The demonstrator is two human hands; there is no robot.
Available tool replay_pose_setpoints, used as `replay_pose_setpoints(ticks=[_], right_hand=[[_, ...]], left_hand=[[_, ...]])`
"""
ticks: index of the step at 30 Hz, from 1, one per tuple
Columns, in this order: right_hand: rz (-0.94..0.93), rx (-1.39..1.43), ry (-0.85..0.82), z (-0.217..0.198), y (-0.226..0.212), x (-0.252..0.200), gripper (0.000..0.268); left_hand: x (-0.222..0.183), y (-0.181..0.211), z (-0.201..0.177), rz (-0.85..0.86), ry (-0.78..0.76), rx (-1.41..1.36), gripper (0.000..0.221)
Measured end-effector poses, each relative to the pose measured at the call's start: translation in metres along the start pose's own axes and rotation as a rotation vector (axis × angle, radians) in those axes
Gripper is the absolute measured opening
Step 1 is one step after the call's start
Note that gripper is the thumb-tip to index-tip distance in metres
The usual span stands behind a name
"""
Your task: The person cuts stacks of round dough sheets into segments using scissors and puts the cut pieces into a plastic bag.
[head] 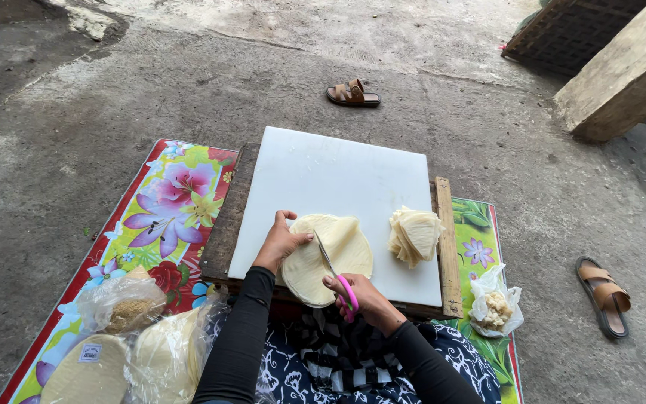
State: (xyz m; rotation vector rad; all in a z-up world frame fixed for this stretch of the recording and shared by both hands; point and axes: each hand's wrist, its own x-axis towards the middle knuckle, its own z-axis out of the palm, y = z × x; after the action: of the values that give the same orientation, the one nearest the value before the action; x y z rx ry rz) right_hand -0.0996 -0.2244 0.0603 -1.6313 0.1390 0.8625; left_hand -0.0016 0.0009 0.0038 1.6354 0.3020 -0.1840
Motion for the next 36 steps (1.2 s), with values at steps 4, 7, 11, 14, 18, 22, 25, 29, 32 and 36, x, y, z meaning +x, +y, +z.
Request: replay_pose_setpoints(ticks=[4,7,11,14,18,22,25,29,32,36], right_hand=[[0.02,-0.024,-0.029,-0.004,-0.007,-0.002,0.058],[0.022,-0.065,-0.035,-0.008,-0.016,-0.003,0.058],[0.028,-0.138,-0.049,-0.01,-0.023,-0.003,0.062],[0.049,-0.164,-0.046,-0.011,-0.023,-0.004,0.063],[0.033,-0.184,-0.059,-0.014,-0.027,-0.004,0.064],[0.015,-0.157,-0.08,-0.012,-0.035,-0.001,0.063],[0.014,-0.138,-0.061,-0.008,-0.039,0.0,0.062],[0.025,-0.101,-0.039,-0.006,-0.041,-0.001,0.058],[0.026,-0.074,-0.035,-0.006,-0.037,-0.001,0.054],[0.005,-0.099,0.002,-0.001,-0.031,0.003,0.047]], left_hand=[[-0.008,0.009,-0.003,-0.022,-0.017,-0.035,0.075],[-0.01,0.014,-0.003,-0.058,-0.03,-0.058,0.072],[-0.013,0.015,-0.003,-0.073,-0.048,-0.172,0.065],[-0.014,0.016,-0.001,-0.054,-0.064,-0.227,0.061],[-0.016,0.016,-0.002,-0.057,-0.091,-0.189,0.062],[-0.018,0.019,-0.003,-0.049,-0.072,-0.132,0.064],[-0.018,0.02,-0.003,-0.063,-0.048,-0.063,0.066],[-0.016,0.021,-0.001,-0.018,-0.017,0.013,0.072],[-0.015,0.017,-0.005,-0.067,-0.072,-0.041,0.073],[-0.013,0.015,-0.008,-0.063,-0.089,-0.058,0.071]])
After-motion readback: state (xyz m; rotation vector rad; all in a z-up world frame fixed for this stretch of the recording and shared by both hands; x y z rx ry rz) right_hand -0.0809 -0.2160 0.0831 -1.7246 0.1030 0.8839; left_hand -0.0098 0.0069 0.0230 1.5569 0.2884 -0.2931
